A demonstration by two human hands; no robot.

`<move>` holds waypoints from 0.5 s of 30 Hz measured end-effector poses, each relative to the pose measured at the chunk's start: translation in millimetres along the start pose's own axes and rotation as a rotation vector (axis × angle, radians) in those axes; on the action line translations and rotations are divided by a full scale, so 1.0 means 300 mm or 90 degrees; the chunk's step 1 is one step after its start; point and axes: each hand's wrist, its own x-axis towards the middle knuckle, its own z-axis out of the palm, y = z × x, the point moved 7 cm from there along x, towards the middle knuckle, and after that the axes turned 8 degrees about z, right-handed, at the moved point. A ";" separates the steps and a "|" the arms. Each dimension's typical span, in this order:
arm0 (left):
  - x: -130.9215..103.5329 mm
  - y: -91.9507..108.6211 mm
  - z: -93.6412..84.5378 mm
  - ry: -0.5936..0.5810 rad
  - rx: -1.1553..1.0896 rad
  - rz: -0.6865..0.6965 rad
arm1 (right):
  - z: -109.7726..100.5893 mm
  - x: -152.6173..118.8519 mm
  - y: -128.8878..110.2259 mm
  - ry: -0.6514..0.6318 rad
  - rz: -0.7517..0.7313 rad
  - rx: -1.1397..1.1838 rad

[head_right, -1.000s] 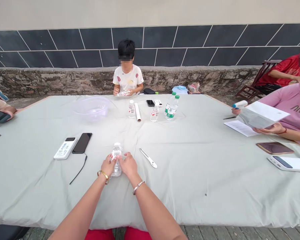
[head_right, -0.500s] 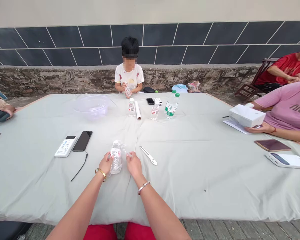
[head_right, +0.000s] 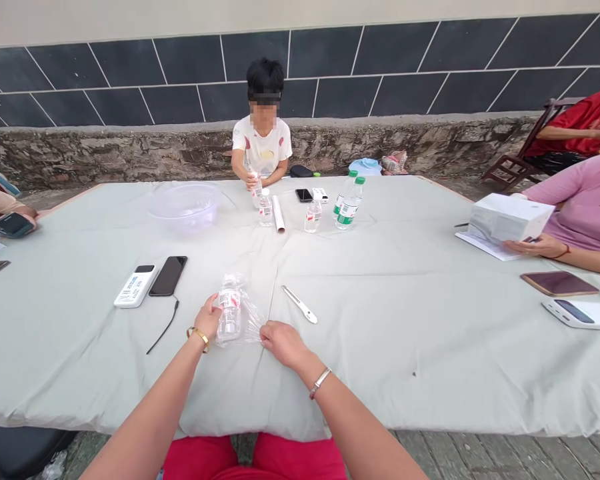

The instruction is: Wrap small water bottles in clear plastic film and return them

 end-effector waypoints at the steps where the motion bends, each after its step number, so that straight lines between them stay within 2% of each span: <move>1: -0.007 0.010 -0.009 0.009 0.004 -0.005 | -0.010 -0.008 0.014 -0.015 0.021 -0.008; 4: -0.029 0.062 -0.010 0.005 0.026 0.006 | -0.036 -0.019 0.019 -0.066 0.076 -0.025; 5: -0.035 0.082 -0.003 -0.005 0.044 0.017 | -0.054 -0.013 0.010 -0.051 0.100 -0.027; 7: -0.043 0.112 0.011 -0.018 0.095 0.035 | -0.103 0.015 -0.022 0.054 0.142 -0.008; 9: -0.044 0.117 0.013 -0.015 0.129 0.043 | -0.131 0.054 -0.078 0.169 0.110 0.052; 10: -0.043 0.108 0.006 -0.009 0.133 0.044 | -0.123 0.078 -0.108 0.189 0.066 0.085; 12: -0.037 0.070 -0.023 0.004 0.124 0.038 | -0.067 0.126 -0.148 0.154 -0.011 0.120; 15: -0.026 -0.012 -0.089 0.017 0.090 -0.002 | 0.037 0.172 -0.118 0.087 0.010 0.063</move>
